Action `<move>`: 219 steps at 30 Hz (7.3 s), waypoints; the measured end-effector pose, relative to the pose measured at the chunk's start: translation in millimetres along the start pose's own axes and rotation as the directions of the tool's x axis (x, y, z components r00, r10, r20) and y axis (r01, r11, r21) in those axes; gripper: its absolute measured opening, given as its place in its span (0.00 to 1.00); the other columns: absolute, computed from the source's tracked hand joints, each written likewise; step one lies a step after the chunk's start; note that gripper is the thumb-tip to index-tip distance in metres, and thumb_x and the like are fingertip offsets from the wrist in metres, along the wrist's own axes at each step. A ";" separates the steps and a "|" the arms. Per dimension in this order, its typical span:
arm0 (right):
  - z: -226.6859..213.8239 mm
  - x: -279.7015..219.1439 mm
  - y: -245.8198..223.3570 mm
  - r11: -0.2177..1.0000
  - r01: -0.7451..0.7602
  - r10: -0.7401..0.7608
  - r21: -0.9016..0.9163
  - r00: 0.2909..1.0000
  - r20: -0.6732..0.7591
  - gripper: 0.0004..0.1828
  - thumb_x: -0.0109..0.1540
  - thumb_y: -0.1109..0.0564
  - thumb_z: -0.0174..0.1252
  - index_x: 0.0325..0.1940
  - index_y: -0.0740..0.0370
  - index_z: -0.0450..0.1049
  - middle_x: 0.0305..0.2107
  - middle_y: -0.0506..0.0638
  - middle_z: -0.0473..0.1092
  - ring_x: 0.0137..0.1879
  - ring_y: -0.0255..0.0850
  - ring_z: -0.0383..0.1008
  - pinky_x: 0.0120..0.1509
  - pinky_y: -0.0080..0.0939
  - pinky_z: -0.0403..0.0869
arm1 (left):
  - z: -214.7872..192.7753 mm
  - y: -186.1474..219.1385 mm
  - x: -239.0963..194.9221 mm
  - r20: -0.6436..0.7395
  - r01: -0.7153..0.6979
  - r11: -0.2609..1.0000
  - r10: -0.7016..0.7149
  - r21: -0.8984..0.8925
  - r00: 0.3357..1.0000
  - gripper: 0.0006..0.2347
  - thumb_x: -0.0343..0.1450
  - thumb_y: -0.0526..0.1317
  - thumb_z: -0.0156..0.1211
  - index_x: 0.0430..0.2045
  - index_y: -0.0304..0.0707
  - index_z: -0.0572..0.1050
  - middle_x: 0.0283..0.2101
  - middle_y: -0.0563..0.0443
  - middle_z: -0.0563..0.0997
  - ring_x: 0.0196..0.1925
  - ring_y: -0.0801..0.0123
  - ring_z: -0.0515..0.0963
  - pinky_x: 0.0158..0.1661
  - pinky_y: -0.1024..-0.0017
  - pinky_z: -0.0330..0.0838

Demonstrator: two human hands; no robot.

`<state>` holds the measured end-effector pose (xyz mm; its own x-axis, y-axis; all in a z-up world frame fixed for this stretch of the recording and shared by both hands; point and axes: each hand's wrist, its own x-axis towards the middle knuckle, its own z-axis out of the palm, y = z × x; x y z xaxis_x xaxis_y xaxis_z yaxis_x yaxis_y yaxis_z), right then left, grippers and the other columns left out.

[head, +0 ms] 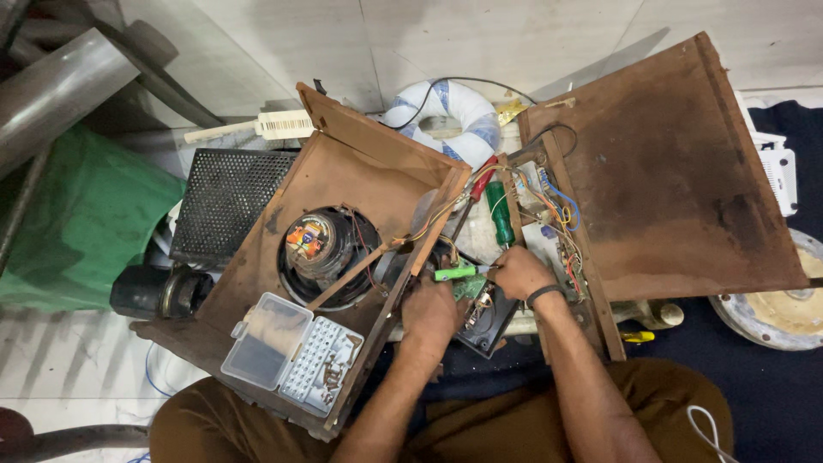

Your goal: The person uses a screwdriver to adjust components on a circuit board inside an open wooden box containing a motor and wiring. They repeatedly tighten and loosen screws on the board and handle small parts from a nearby container.

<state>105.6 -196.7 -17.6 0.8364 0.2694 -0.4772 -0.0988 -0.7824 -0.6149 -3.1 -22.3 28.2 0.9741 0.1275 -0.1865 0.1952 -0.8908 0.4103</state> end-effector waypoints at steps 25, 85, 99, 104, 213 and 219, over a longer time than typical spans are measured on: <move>9.6 24.1 25.5 0.995 0.072 -0.073 -0.063 0.997 -0.002 0.20 0.58 0.51 0.56 0.26 0.73 0.80 0.15 0.61 0.74 0.24 0.51 0.78 0.35 0.50 0.76 | 2.5 8.0 2.9 0.269 0.087 0.980 -0.134 0.178 0.954 0.38 0.72 0.58 0.51 0.75 0.40 0.46 0.71 0.34 0.57 0.71 0.44 0.59 0.67 0.53 0.54; -7.2 -34.1 -26.8 0.941 0.081 -0.114 -0.329 0.990 -0.082 0.20 0.53 0.43 0.67 0.38 0.60 0.83 0.25 0.61 0.78 0.35 0.54 0.81 0.44 0.52 0.77 | 37.9 -15.8 -27.2 -0.218 -0.225 0.968 0.245 0.115 0.945 0.27 0.69 0.47 0.59 0.61 0.30 0.71 0.66 0.34 0.69 0.68 0.44 0.65 0.63 0.47 0.56; 22.5 -59.5 -14.6 0.969 0.240 -0.185 0.061 0.864 -0.468 0.15 0.63 0.51 0.65 0.51 0.58 0.82 0.14 0.55 0.70 0.19 0.35 0.63 0.26 0.40 0.61 | 30.0 -19.7 -44.7 -0.336 -0.288 0.958 0.274 0.008 0.901 0.22 0.74 0.50 0.55 0.52 0.27 0.76 0.71 0.34 0.63 0.71 0.45 0.62 0.67 0.48 0.53; 36.5 -62.0 -6.2 0.843 0.421 -0.183 0.334 0.809 -0.558 0.13 0.64 0.52 0.65 0.49 0.61 0.80 0.18 0.44 0.71 0.24 0.27 0.65 0.26 0.33 0.63 | 31.2 -23.3 -49.4 -0.411 -0.344 0.937 0.292 -0.057 0.864 0.27 0.73 0.50 0.58 0.63 0.29 0.68 0.71 0.33 0.62 0.71 0.44 0.61 0.67 0.48 0.53; 96.4 -191.5 -169.4 0.842 0.428 -0.384 0.330 0.903 -0.192 0.33 0.73 0.39 0.39 0.40 0.61 0.84 0.20 0.54 0.74 0.29 0.40 0.73 0.37 0.42 0.73 | -142.3 -126.1 -117.7 -0.160 -0.387 0.912 0.406 0.138 0.900 0.21 0.55 0.28 0.64 0.43 0.40 0.80 0.46 0.47 0.81 0.54 0.55 0.77 0.52 0.56 0.63; 103.8 -180.4 -177.3 0.869 0.435 -0.396 0.238 0.898 -0.192 0.22 0.71 0.46 0.44 0.49 0.60 0.80 0.24 0.56 0.75 0.29 0.47 0.73 0.36 0.47 0.71 | -144.2 -133.4 -108.8 -0.141 -0.361 0.929 0.369 0.079 0.919 0.18 0.61 0.27 0.59 0.44 0.45 0.81 0.48 0.51 0.82 0.55 0.59 0.78 0.53 0.57 0.64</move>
<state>-83.7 -48.4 112.3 0.8937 0.4441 -0.0641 0.1492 -0.4288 -0.8910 -118.8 145.5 122.5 0.9831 -0.1500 0.1054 -0.1791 -0.9082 0.3783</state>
